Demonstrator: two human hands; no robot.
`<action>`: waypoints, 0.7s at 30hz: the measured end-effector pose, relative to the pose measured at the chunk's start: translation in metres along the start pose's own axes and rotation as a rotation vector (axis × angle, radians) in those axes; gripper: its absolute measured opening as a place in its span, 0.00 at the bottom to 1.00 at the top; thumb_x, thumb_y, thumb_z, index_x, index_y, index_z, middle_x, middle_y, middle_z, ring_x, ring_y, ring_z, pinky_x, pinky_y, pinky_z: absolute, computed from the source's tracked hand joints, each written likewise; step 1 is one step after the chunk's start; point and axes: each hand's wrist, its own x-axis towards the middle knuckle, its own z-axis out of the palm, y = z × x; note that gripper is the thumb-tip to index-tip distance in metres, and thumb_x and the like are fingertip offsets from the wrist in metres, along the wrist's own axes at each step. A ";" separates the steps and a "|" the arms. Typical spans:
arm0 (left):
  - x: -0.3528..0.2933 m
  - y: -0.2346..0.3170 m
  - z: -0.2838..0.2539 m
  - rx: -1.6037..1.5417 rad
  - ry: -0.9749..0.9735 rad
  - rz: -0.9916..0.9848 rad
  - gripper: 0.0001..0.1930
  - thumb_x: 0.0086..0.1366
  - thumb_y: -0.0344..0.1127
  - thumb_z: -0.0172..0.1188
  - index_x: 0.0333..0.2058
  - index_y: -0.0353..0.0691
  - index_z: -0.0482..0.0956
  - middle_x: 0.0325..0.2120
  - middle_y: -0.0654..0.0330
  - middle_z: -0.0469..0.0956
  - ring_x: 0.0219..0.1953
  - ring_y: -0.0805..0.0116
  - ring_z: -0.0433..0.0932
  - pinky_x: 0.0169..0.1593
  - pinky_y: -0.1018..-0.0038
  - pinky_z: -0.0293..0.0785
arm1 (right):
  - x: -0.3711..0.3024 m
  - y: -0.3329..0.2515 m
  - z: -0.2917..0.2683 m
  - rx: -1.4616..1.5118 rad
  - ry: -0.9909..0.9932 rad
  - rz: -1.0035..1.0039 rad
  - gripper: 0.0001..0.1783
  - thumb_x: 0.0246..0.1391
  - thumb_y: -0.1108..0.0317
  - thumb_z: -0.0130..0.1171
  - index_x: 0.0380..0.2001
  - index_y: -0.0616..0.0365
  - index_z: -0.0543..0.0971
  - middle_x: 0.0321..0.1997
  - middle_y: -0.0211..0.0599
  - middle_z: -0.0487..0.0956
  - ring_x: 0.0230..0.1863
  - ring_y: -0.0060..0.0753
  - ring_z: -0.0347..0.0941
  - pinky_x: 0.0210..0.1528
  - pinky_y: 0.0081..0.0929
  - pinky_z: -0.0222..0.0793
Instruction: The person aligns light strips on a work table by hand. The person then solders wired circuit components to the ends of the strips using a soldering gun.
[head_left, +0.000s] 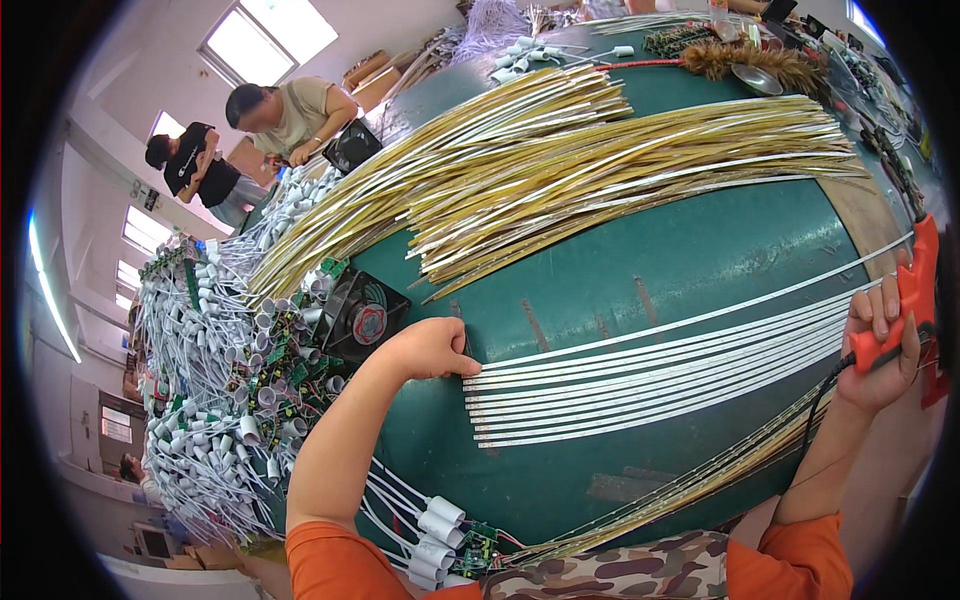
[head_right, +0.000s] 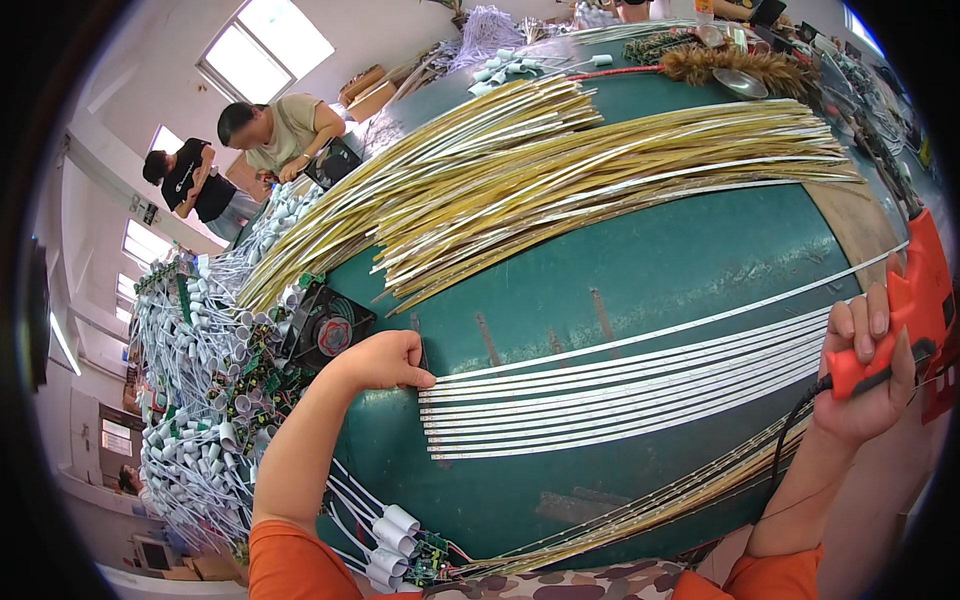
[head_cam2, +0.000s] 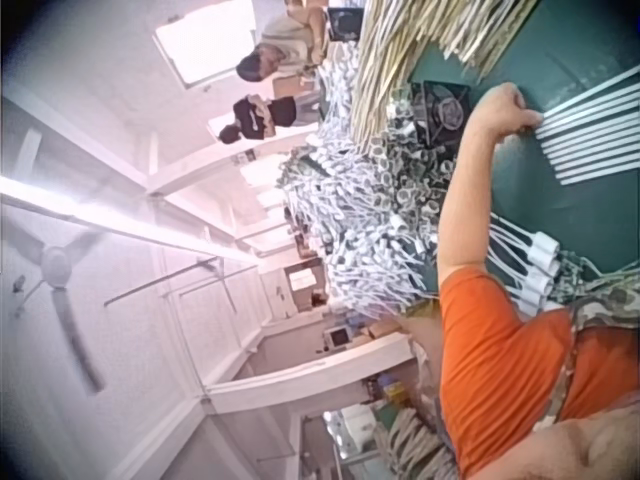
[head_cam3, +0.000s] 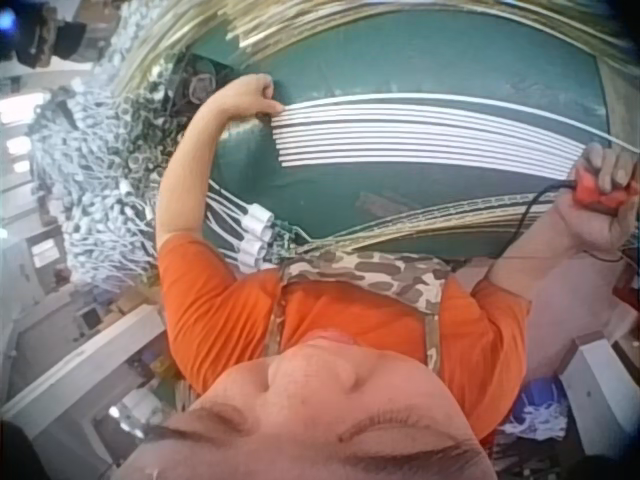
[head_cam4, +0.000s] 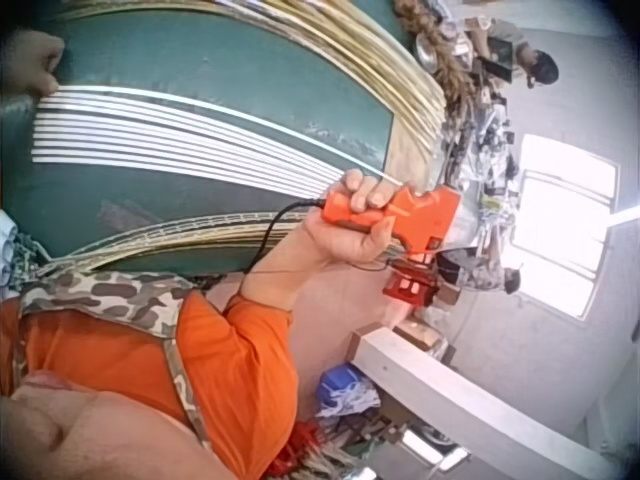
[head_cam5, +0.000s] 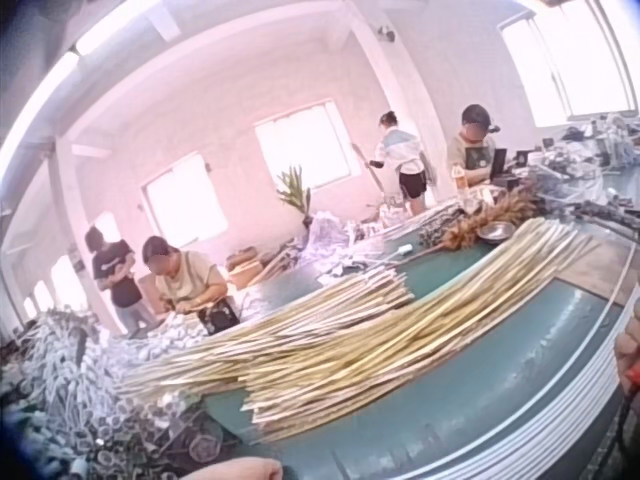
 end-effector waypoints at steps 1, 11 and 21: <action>0.005 -0.007 0.001 -0.060 -0.019 0.011 0.18 0.52 0.39 0.72 0.24 0.38 0.69 0.19 0.62 0.74 0.23 0.73 0.73 0.26 0.75 0.68 | 0.000 0.001 -0.001 0.006 0.000 -0.001 0.35 0.56 0.69 0.52 0.63 0.74 0.53 0.32 0.31 0.64 0.27 0.17 0.62 0.40 0.22 0.58; 0.029 -0.029 0.006 0.345 0.922 0.097 0.11 0.57 0.31 0.60 0.38 0.36 0.72 0.36 0.51 0.76 0.39 0.48 0.77 0.39 0.56 0.75 | -0.002 0.003 0.004 0.005 0.028 -0.041 0.35 0.56 0.69 0.52 0.62 0.75 0.54 0.32 0.32 0.65 0.27 0.18 0.62 0.37 0.22 0.58; 0.026 -0.023 -0.019 0.021 0.892 0.381 0.06 0.59 0.33 0.59 0.28 0.37 0.79 0.22 0.58 0.77 0.29 0.61 0.78 0.33 0.65 0.72 | -0.002 0.001 0.015 0.036 0.076 -0.021 0.34 0.57 0.66 0.52 0.62 0.73 0.56 0.31 0.32 0.66 0.26 0.19 0.62 0.38 0.24 0.60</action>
